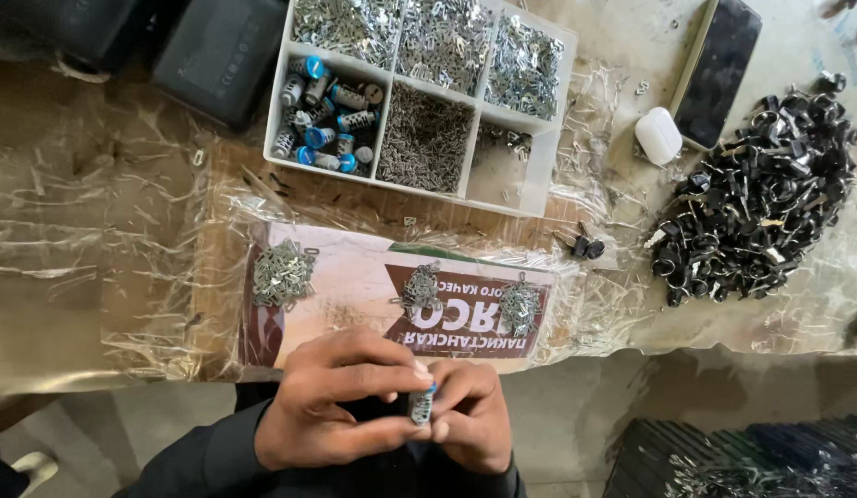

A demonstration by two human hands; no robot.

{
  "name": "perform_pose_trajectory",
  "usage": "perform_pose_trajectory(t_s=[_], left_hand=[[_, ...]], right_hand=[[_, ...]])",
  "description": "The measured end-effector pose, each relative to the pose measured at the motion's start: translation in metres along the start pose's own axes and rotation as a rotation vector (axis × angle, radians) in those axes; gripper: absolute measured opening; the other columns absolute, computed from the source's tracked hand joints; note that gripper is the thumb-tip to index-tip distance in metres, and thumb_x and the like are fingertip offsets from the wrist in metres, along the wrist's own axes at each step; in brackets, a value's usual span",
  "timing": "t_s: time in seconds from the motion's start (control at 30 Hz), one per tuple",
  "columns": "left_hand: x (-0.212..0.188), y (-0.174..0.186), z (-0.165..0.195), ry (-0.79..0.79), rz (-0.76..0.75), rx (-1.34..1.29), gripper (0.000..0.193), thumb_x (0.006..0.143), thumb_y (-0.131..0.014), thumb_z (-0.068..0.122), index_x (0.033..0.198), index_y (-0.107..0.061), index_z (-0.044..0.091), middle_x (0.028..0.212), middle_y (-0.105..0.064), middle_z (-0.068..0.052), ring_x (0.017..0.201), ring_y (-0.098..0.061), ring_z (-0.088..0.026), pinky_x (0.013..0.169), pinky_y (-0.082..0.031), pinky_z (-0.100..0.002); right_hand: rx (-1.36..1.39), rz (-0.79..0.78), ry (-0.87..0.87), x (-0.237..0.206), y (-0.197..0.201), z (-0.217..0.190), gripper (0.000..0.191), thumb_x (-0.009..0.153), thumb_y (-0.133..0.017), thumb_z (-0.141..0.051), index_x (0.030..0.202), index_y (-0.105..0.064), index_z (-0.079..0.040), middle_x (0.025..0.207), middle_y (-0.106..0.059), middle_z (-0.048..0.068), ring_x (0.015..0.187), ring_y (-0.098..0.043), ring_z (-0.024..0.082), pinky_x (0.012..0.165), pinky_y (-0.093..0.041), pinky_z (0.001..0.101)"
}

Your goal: The person sits at a workbench assembling small cylindrical connectors. They pick a blue-capped connector body, insert small metal contact parts into it by hand, press the parts together, and place the finished connector into a compartment of a plastic organizer box, repeating the cycle with parts taken from piles on the table.

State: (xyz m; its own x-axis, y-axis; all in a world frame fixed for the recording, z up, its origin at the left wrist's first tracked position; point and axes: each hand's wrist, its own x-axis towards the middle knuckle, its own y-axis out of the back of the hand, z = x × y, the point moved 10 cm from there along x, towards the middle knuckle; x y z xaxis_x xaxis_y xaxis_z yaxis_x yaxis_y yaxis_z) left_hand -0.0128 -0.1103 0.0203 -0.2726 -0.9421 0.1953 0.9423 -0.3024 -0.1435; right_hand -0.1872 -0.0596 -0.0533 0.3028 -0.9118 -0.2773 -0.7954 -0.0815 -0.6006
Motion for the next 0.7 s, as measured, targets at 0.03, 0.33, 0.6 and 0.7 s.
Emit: perform_pose_trajectory(t_s=[0.03,0.33,0.6,0.7], left_hand=[[0.000,0.000,0.005,-0.044,0.013,0.052,0.042,0.079,-0.092,0.013,0.118,-0.076,0.009,0.110,-0.074,-0.007,0.088,-0.075,-0.022,0.073,-0.061,-0.031],[0.004,-0.001,0.027,-0.209,0.120,0.260,0.041,0.078,-0.092,0.017,0.114,-0.075,0.009,0.106,-0.073,-0.006,0.089,-0.073,-0.024,0.076,-0.058,-0.034],[0.003,-0.006,0.027,-0.228,0.112,0.323,0.042,0.076,-0.092,0.020,0.113,-0.076,0.009,0.101,-0.071,-0.004,0.083,-0.070,-0.024,0.072,-0.056,-0.035],[0.004,-0.011,0.027,-0.251,0.080,0.319,0.042,0.076,-0.091,0.021,0.113,-0.075,0.009,0.101,-0.071,-0.004,0.083,-0.070,-0.024,0.073,-0.056,-0.036]], right_hand=[[0.041,0.003,-0.022,0.002,-0.001,0.000,0.021,0.086,-0.084,-0.006,0.100,-0.071,0.002,0.090,-0.070,0.013,0.082,-0.065,0.022,0.074,-0.052,0.0340],[-0.404,0.211,0.535,-0.018,-0.013,-0.070,0.009,0.095,-0.071,-0.003,0.102,-0.068,0.002,0.093,-0.071,0.019,0.079,-0.069,0.023,0.070,-0.059,0.0322],[-0.644,0.155,0.468,-0.015,-0.027,-0.063,0.006,0.096,-0.071,-0.003,0.097,-0.069,0.002,0.104,-0.065,0.016,0.093,-0.067,0.022,0.082,-0.055,0.0303],[-0.584,0.159,0.442,-0.016,-0.021,-0.065,0.006,0.096,-0.069,-0.004,0.097,-0.068,0.002,0.103,-0.065,0.015,0.092,-0.067,0.021,0.082,-0.055,0.0305]])
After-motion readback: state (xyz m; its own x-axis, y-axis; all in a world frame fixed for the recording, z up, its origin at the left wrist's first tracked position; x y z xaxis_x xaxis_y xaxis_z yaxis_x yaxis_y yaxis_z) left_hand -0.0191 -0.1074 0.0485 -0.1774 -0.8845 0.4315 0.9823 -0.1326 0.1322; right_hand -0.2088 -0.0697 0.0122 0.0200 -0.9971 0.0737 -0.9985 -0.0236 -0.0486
